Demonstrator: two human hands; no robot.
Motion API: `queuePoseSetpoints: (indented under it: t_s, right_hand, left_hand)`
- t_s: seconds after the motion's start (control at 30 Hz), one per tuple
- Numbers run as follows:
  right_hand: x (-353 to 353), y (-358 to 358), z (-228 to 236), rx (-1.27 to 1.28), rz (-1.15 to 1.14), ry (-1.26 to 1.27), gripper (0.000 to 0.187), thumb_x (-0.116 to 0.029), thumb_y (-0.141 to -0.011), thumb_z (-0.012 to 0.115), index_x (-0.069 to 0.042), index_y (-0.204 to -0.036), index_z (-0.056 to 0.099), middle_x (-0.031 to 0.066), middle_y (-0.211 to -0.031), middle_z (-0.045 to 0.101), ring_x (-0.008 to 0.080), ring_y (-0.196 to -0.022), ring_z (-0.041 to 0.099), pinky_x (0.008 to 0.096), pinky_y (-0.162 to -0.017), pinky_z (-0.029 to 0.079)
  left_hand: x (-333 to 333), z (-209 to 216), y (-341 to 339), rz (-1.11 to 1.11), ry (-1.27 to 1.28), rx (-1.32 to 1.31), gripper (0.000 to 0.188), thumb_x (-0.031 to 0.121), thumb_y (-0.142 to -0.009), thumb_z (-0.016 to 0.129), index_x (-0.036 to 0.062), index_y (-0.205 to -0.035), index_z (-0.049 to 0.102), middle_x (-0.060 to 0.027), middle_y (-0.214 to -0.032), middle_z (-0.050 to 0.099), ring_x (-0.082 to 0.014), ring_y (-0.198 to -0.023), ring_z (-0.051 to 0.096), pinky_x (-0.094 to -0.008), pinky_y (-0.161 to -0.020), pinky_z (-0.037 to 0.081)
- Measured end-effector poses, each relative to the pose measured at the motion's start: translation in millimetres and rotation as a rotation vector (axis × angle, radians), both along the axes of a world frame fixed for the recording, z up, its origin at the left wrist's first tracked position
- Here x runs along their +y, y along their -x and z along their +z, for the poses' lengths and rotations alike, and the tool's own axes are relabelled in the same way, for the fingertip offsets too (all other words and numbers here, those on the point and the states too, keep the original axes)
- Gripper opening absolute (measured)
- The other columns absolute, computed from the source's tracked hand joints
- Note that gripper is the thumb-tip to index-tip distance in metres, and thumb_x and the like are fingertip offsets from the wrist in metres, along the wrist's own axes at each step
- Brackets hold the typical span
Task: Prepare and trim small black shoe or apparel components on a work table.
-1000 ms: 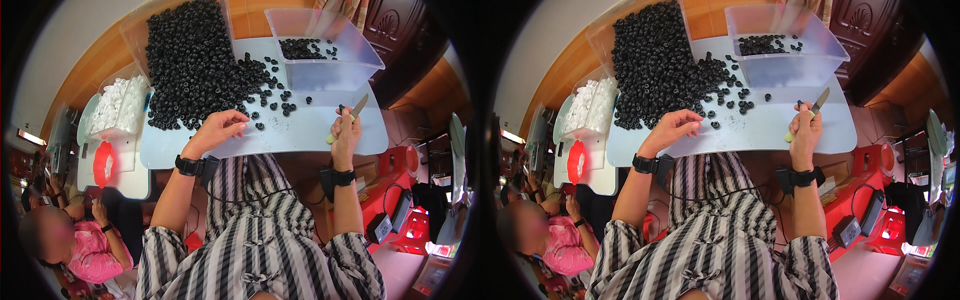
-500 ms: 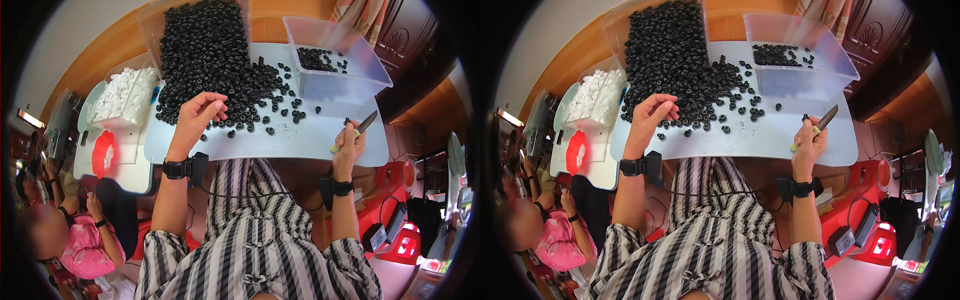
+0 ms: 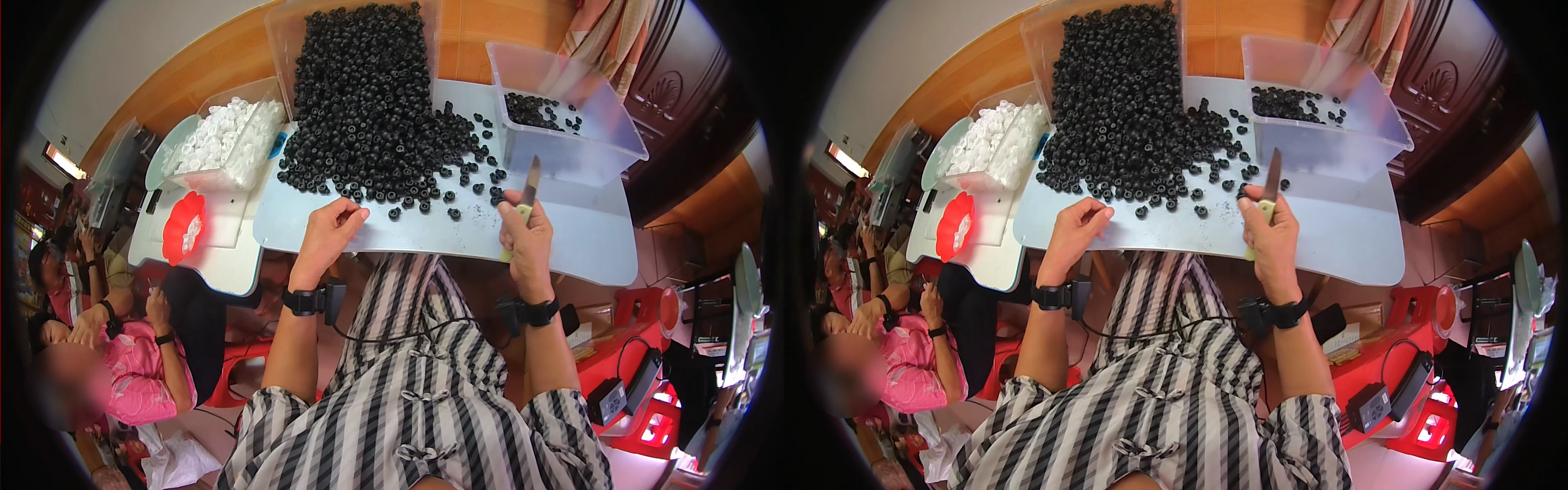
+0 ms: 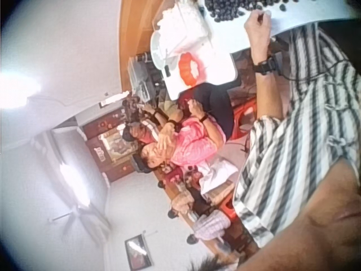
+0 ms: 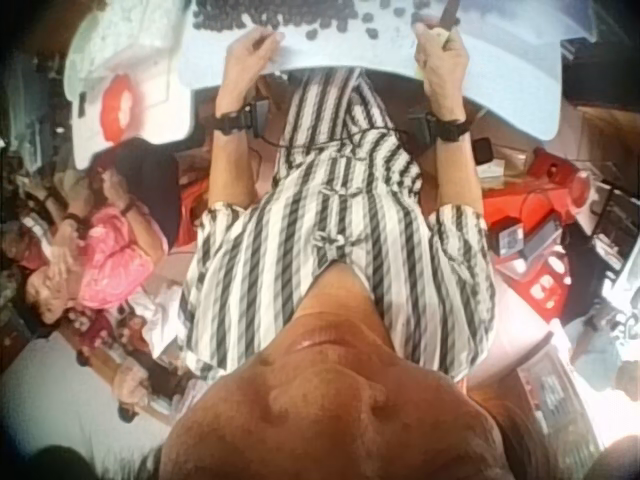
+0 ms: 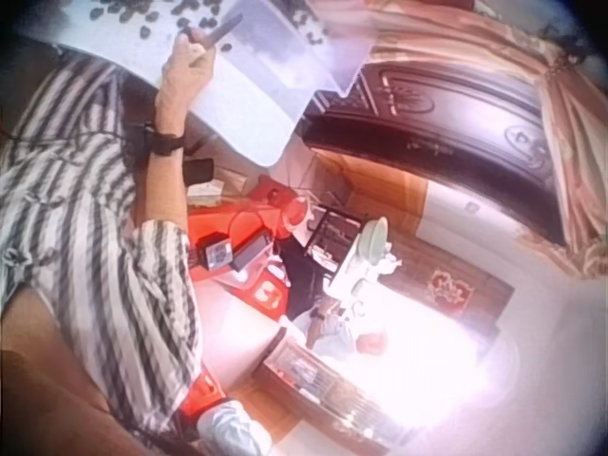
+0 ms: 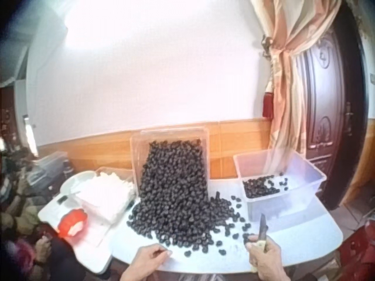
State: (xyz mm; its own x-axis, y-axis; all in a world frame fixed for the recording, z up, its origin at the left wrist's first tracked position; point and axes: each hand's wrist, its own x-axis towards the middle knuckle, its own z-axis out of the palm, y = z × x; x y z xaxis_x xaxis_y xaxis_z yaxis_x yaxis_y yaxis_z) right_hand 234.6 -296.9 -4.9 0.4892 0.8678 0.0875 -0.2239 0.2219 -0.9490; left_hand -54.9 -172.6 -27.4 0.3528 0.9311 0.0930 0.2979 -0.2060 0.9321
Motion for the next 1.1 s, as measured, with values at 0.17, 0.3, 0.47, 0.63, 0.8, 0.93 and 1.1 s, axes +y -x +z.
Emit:
queuePoseSetpoints:
  t_s: [0.17, 0.3, 0.47, 0.63, 0.8, 0.93, 1.1]
  right_hand:
    - [-5.5, 9.5, 4.6, -0.019, 0.057, 0.125, 0.022, -0.009, -0.091, 0.070, -0.004, -0.111, 0.062, -0.0063, -0.071, 0.051, 0.0009, -0.053, 0.039, 0.0189, -0.046, 0.029]
    - [0.5, 5.7, 8.2, 0.110, 0.155, 0.185, 0.023, -0.009, -0.090, 0.072, -0.004, -0.109, 0.060, -0.0043, -0.072, 0.052, 0.0023, -0.051, 0.039, 0.0193, -0.047, 0.031]
    - [23.1, -0.1, 13.2, 0.287, 0.301, 0.183, 0.021, -0.010, -0.091, 0.072, -0.005, -0.107, 0.061, -0.0049, -0.073, 0.054, 0.0013, -0.051, 0.040, 0.0184, -0.045, 0.031]
    - [41.5, -4.1, 25.8, 0.327, 0.387, 0.200, 0.019, -0.011, -0.092, 0.071, -0.005, -0.106, 0.060, -0.0017, -0.078, 0.059, 0.0017, -0.053, 0.043, 0.0187, -0.045, 0.031]
    - [51.0, -9.8, 30.5, 0.281, 0.451, 0.246, 0.018, -0.015, -0.091, 0.073, -0.005, -0.101, 0.061, -0.0038, -0.073, 0.057, 0.0014, -0.053, 0.043, 0.0196, -0.046, 0.031]
    - [58.5, -9.4, 30.0, 0.261, 0.481, 0.287, 0.018, -0.019, -0.092, 0.072, -0.006, -0.099, 0.061, -0.0050, -0.071, 0.056, 0.0014, -0.054, 0.042, 0.0196, -0.046, 0.030]
    - [56.8, -10.8, 27.3, 0.277, 0.437, 0.288, 0.018, -0.018, -0.093, 0.071, -0.005, -0.101, 0.061, -0.0043, -0.073, 0.056, 0.0018, -0.054, 0.042, 0.0198, -0.047, 0.031]
  left_hand:
    - [-3.1, 7.3, -24.1, -0.208, 0.167, -0.068, 0.019, 0.019, -0.092, 0.069, -0.0003, -0.092, 0.067, 0.0010, -0.074, 0.062, -0.0049, -0.065, 0.054, -0.0217, -0.059, 0.044]
    - [5.7, 10.6, -41.3, -0.353, 0.227, -0.089, 0.012, 0.013, -0.092, 0.069, 0.0010, -0.095, 0.068, 0.0014, -0.078, 0.064, -0.0048, -0.070, 0.056, -0.0216, -0.062, 0.045]
    - [9.1, 45.1, -81.5, -0.469, 0.046, -0.172, 0.018, 0.006, -0.089, 0.069, 0.0020, -0.107, 0.067, -0.0021, -0.090, 0.065, -0.0083, -0.078, 0.060, -0.0243, -0.070, 0.049]
    - [16.1, 69.9, -115.9, -0.561, -0.214, -0.142, 0.031, 0.000, -0.083, 0.072, 0.0018, -0.114, 0.066, -0.0064, -0.093, 0.065, -0.0140, -0.079, 0.064, -0.0266, -0.073, 0.050]
    - [24.9, 58.5, -117.8, -0.534, -0.122, -0.208, 0.026, -0.002, -0.080, 0.076, 0.0015, -0.102, 0.064, -0.0092, -0.100, 0.062, -0.0145, -0.084, 0.062, -0.0271, -0.075, 0.052]
    - [18.7, 48.6, -121.2, -0.435, 0.063, -0.365, 0.024, 0.003, -0.080, 0.079, 0.0013, -0.099, 0.064, -0.0057, -0.095, 0.062, -0.0112, -0.077, 0.062, -0.0246, -0.068, 0.050]
    - [23.0, 30.0, -126.1, -0.476, 0.049, -0.378, 0.024, 0.002, -0.080, 0.078, 0.0007, -0.100, 0.064, -0.0056, -0.096, 0.063, -0.0110, -0.080, 0.063, -0.0245, -0.070, 0.050]
